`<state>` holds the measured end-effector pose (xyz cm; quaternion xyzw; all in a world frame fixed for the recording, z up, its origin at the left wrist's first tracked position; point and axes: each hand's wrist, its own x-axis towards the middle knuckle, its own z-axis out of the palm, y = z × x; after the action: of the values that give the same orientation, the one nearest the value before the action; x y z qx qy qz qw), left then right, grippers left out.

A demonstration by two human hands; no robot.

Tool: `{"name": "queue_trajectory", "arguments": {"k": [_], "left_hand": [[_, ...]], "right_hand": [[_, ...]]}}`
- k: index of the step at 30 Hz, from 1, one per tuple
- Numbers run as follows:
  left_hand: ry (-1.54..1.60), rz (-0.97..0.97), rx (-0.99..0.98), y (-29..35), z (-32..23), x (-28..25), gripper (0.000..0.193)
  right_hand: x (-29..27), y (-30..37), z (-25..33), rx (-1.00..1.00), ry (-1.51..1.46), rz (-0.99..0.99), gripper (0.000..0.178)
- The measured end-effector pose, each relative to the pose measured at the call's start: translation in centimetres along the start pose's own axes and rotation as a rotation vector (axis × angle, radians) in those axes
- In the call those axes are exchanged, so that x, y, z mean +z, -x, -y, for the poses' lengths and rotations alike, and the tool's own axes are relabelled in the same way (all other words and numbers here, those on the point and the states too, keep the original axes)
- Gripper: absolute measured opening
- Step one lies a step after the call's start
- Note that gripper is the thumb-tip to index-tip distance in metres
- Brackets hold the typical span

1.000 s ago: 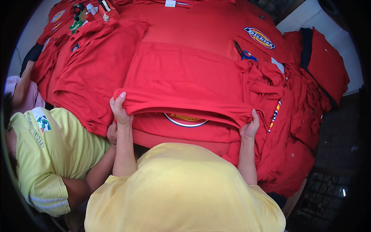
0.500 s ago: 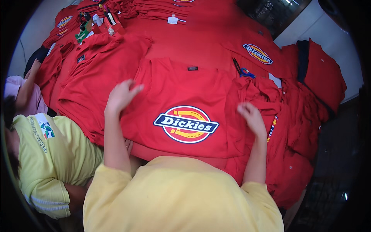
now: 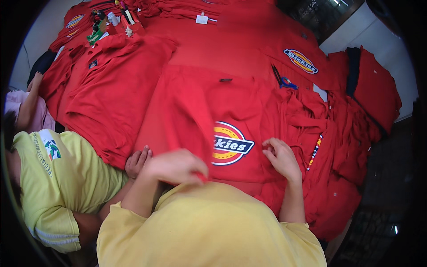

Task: The person folds red t-shirts at a table using scissors to trim loose threads and then smoothing the fabric by hand.

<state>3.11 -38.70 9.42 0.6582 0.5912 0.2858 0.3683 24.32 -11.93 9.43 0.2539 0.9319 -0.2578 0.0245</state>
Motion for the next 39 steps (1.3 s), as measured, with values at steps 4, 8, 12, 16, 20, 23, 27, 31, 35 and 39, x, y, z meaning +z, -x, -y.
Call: {"name": "queue_trajectory", "arguments": {"k": [4, 8, 12, 16, 20, 23, 27, 31, 35, 39], "left_hand": [[0.243, 0.315, -0.197, -2.1, -1.3, -1.7, 0.032], [0.143, -0.539, -0.258, -3.0, 5.6, -3.8, 0.039], [-0.191, -0.734, -0.354, -8.6, 7.7, -4.5, 0.049], [-0.558, -0.759, -0.467, -12.3, 10.1, -1.2, 0.047], [-0.062, -1.267, -0.419, -8.7, 15.0, -4.1, 0.019], [-0.287, -1.524, -0.712, -2.1, 14.9, -8.3, 0.013], [-0.508, -1.185, -0.428, -3.5, 9.9, -8.6, 0.013], [-0.406, -0.829, -0.445, -7.2, 12.9, -7.3, 0.022], [-0.6, -0.871, -0.591, -7.6, 17.1, -6.9, 0.051], [-0.585, -0.765, -0.749, -6.7, 17.2, -8.2, 0.079]], "right_hand": [[1.3, -3.7, 1.4, -0.322, 0.007, -0.335, 0.017], [2.8, -8.7, 3.4, -0.542, -0.066, -0.42, 0.017], [5.9, -16.9, 5.5, -0.446, -0.091, -0.433, 0.021], [8.2, -22.0, 5.0, -0.26, -0.549, -0.547, 0.019], [9.5, -21.4, 2.1, -0.391, -0.283, -0.739, 0.019], [10.0, -21.2, 0.8, -0.414, -0.214, -0.663, 0.024], [10.3, -21.0, 4.3, -0.532, 0.036, -0.648, 0.03], [12.5, -22.4, 8.1, -0.694, 0.015, -0.468, 0.032], [13.9, -22.5, 8.7, -0.622, 0.138, -0.337, 0.048], [12.9, -22.1, 9.9, -0.488, 0.255, -0.262, 0.063]]}}
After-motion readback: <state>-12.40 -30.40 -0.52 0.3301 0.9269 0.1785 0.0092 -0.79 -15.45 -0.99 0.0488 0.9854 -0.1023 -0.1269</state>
